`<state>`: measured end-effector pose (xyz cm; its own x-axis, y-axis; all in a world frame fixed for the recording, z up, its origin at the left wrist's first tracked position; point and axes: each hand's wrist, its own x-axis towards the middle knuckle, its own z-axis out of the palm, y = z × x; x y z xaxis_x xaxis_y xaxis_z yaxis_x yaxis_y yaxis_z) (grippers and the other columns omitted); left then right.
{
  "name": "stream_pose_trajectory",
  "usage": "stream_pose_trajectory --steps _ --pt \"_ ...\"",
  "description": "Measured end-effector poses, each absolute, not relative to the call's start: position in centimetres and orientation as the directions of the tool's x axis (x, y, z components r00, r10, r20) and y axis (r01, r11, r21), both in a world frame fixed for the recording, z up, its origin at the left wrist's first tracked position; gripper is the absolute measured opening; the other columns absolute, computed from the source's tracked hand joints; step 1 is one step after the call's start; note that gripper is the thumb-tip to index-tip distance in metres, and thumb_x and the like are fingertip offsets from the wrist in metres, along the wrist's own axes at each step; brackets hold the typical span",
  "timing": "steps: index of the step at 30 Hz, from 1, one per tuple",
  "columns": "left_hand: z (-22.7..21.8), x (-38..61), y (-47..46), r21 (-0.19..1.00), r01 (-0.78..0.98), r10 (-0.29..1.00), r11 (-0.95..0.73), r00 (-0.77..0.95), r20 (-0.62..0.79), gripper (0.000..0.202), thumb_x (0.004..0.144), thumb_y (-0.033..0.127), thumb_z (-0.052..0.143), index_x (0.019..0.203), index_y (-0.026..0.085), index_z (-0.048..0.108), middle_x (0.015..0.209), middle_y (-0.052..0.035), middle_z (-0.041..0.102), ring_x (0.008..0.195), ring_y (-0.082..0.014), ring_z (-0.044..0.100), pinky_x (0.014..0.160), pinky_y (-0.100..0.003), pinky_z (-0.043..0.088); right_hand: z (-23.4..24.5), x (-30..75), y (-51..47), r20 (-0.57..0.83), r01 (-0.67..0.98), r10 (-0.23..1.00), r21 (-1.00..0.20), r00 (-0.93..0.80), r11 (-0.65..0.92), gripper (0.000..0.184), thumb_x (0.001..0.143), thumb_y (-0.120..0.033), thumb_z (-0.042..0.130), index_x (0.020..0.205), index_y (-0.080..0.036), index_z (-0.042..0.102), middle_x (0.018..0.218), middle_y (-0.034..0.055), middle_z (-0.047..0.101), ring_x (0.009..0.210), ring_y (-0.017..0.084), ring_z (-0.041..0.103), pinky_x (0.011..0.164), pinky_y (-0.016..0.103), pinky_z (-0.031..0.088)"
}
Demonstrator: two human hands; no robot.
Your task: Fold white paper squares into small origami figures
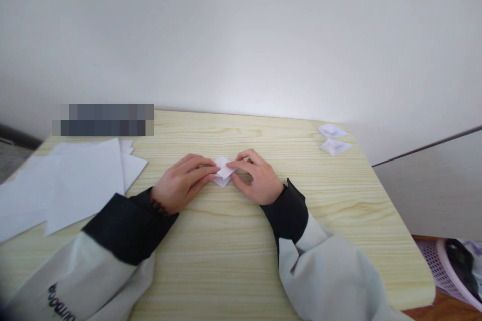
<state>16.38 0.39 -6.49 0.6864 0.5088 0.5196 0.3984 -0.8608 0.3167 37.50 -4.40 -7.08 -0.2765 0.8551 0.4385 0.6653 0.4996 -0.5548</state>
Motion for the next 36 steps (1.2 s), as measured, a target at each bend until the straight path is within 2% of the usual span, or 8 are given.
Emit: stream_pose_trajectory --steps 8,13,18,21,26,30,33,36 --pt "-6.56 16.63 0.23 0.257 0.337 0.424 -0.906 0.714 0.558 0.016 0.082 0.015 0.054 0.092 0.015 0.066 0.095 -0.007 0.069 0.089 -0.0176 0.061 0.081 -0.031 0.053 -7.13 37.29 -4.27 0.462 0.716 0.798 -0.395 -0.386 0.575 0.022 0.086 -0.019 0.05 0.099 -0.019 0.068 0.093 0.0087 0.059 0.07 0.013 0.055 0.064 0.029 0.05" --pt "-6.5 16.52 0.13 0.23 0.375 0.438 -0.898 0.705 0.558 0.014 0.083 0.016 0.054 0.086 0.018 0.067 0.093 -0.0046 0.07 0.087 -0.017 0.063 0.079 -0.03 0.053 -7.09 37.07 -4.19 0.497 0.693 0.78 -0.405 -0.382 0.597 0.017 0.086 -0.017 0.052 0.092 -0.019 0.067 0.089 0.0071 0.063 0.082 0.016 0.059 0.072 0.028 0.051" --pt "-6.72 16.46 0.24 0.217 0.387 0.439 -0.896 0.7 0.563 0.015 0.084 0.018 0.054 0.088 0.017 0.068 0.091 -0.0046 0.071 0.085 -0.017 0.063 0.078 -0.031 0.053 -7.2 37.03 -4.01 0.574 0.633 0.709 -0.381 -0.409 0.674 0.013 0.085 -0.02 0.057 0.086 -0.019 0.069 0.083 0.0056 0.066 0.076 0.014 0.059 0.069 0.026 0.051" --pt "-6.78 16.51 0.37 0.227 0.375 0.433 -0.899 0.688 0.582 0.016 0.085 0.017 0.053 0.088 0.018 0.069 0.087 -0.0044 0.07 0.084 -0.0174 0.059 0.076 -0.031 0.052 -7.17 36.98 -3.97 0.567 0.642 0.73 -0.405 -0.382 0.651 0.013 0.085 -0.023 0.058 0.087 -0.02 0.07 0.082 0.0052 0.066 0.076 0.014 0.058 0.069 0.028 0.051" --pt "-6.86 16.54 0.36 0.349 0.375 0.512 -0.859 0.655 0.556 0.019 0.087 0.019 0.05 0.089 0.015 0.069 0.079 -0.0053 0.069 0.075 -0.0152 0.057 0.071 -0.026 0.051 -6.99 36.98 -3.98 0.518 0.681 0.797 -0.464 -0.309 0.566 0.013 0.084 -0.021 0.058 0.09 -0.019 0.069 0.082 0.0051 0.068 0.075 0.016 0.057 0.071 0.031 0.048" --pt "-6.7 16.54 0.14 0.549 0.449 0.697 -0.705 0.583 0.418 0.025 0.085 0.023 0.054 0.108 0.015 0.061 0.08 -0.0019 0.069 0.07 -0.0126 0.061 0.07 -0.024 0.051 -6.84 37.04 -3.95 0.439 0.685 0.858 -0.54 -0.267 0.49 0.011 0.085 -0.023 0.058 0.09 -0.019 0.067 0.079 0.0031 0.069 0.071 0.014 0.057 0.069 0.028 0.047" --pt "-6.44 16.6 0.04 0.674 0.446 0.783 -0.589 0.52 0.34 0.031 0.082 0.024 0.058 0.112 0.017 0.056 0.085 0.001 0.069 0.064 -0.0096 0.061 0.067 -0.022 0.052 -6.69 36.99 -3.93 0.397 0.697 0.883 -0.559 -0.251 0.45 0.011 0.086 -0.024 0.057 0.085 -0.019 0.066 0.075 0.0025 0.068 0.069 0.014 0.055 0.066 0.028 0.045" --pt "-6.29 16.69 0.04 0.699 0.441 0.8 -0.563 0.504 0.327 0.027 0.081 0.023 0.058 0.108 0.017 0.058 0.085 0.0009 0.069 0.066 -0.0093 0.061 0.067 -0.021 0.051 -6.55 36.79 -3.96 0.356 0.721 0.899 -0.55 -0.255 0.423 0.015 0.088 -0.024 0.052 0.085 -0.018 0.065 0.072 0.0027 0.066 0.067 0.015 0.053 0.064 0.028 0.044"
